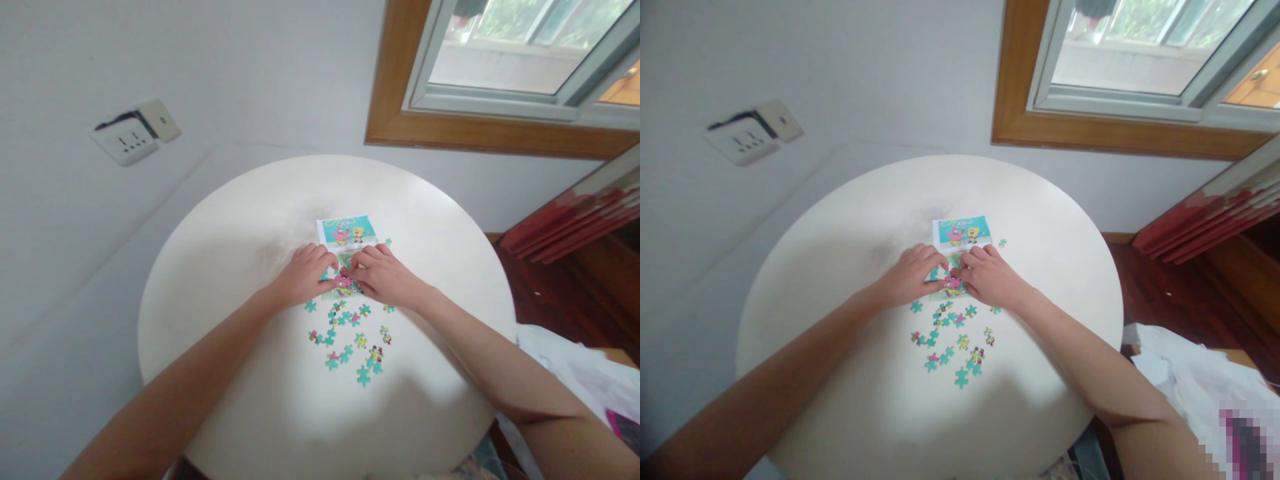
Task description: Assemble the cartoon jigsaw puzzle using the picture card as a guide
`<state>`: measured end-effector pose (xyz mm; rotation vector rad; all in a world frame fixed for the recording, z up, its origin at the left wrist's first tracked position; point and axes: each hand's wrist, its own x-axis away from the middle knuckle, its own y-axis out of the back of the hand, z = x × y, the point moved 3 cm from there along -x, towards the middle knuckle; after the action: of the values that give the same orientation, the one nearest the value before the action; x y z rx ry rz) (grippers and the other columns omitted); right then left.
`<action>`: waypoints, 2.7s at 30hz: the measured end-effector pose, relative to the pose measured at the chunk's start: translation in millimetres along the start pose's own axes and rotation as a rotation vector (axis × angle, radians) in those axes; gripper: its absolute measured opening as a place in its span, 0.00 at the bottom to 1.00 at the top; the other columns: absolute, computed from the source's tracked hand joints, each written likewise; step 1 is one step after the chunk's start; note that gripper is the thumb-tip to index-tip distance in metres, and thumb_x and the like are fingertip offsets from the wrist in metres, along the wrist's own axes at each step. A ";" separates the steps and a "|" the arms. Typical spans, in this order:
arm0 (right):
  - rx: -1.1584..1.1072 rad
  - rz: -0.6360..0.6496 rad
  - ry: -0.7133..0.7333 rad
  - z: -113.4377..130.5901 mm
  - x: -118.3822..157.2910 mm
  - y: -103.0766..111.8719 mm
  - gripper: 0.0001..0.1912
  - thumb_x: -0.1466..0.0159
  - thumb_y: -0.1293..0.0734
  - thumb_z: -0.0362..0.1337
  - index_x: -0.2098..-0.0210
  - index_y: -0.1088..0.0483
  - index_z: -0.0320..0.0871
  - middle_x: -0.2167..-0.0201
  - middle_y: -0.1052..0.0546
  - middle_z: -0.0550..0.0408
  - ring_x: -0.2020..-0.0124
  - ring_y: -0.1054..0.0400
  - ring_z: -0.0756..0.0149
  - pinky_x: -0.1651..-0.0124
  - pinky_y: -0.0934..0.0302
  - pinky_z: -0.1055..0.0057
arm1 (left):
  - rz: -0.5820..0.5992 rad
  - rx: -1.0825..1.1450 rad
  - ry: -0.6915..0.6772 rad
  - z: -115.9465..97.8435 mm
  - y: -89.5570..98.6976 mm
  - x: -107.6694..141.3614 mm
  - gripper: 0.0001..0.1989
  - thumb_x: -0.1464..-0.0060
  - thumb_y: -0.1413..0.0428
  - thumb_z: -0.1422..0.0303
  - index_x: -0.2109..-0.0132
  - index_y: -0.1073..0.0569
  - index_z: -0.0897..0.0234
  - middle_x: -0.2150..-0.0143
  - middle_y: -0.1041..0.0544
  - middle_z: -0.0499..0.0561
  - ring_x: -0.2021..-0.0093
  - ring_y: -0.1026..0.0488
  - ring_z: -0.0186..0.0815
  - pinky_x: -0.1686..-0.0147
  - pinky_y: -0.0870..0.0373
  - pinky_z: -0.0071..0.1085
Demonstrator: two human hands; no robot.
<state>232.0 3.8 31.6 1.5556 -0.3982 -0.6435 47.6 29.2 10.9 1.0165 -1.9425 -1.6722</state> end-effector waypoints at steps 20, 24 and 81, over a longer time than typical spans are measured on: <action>-0.133 -0.041 -0.076 -14.1 2.9 4.6 0.20 0.39 0.38 0.29 0.53 0.24 0.54 0.59 0.29 0.51 0.56 0.40 0.58 0.56 0.55 0.63 | -0.009 0.017 0.006 -3.0 3.5 1.1 0.14 0.42 0.44 0.55 0.56 0.29 0.59 0.57 0.30 0.51 0.52 0.35 0.43 0.53 0.42 0.38; -0.110 -0.026 -0.061 -12.9 2.5 1.6 0.20 0.37 0.38 0.30 0.51 0.25 0.56 0.60 0.28 0.52 0.57 0.40 0.59 0.56 0.56 0.62 | -0.011 0.017 0.006 -4.3 4.1 1.4 0.14 0.42 0.45 0.55 0.56 0.29 0.59 0.56 0.31 0.52 0.52 0.36 0.44 0.53 0.42 0.38; -0.078 -0.015 -0.072 -8.6 2.4 6.0 0.11 0.36 0.38 0.36 0.60 0.24 0.50 0.63 0.27 0.52 0.58 0.40 0.59 0.58 0.57 0.63 | 0.009 0.025 0.004 -7.9 3.5 -0.3 0.13 0.42 0.45 0.55 0.53 0.26 0.54 0.58 0.32 0.51 0.54 0.36 0.43 0.52 0.43 0.39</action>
<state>240.0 8.5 37.1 1.4654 -0.4115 -0.7201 52.4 24.1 16.0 1.0179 -1.9667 -1.6440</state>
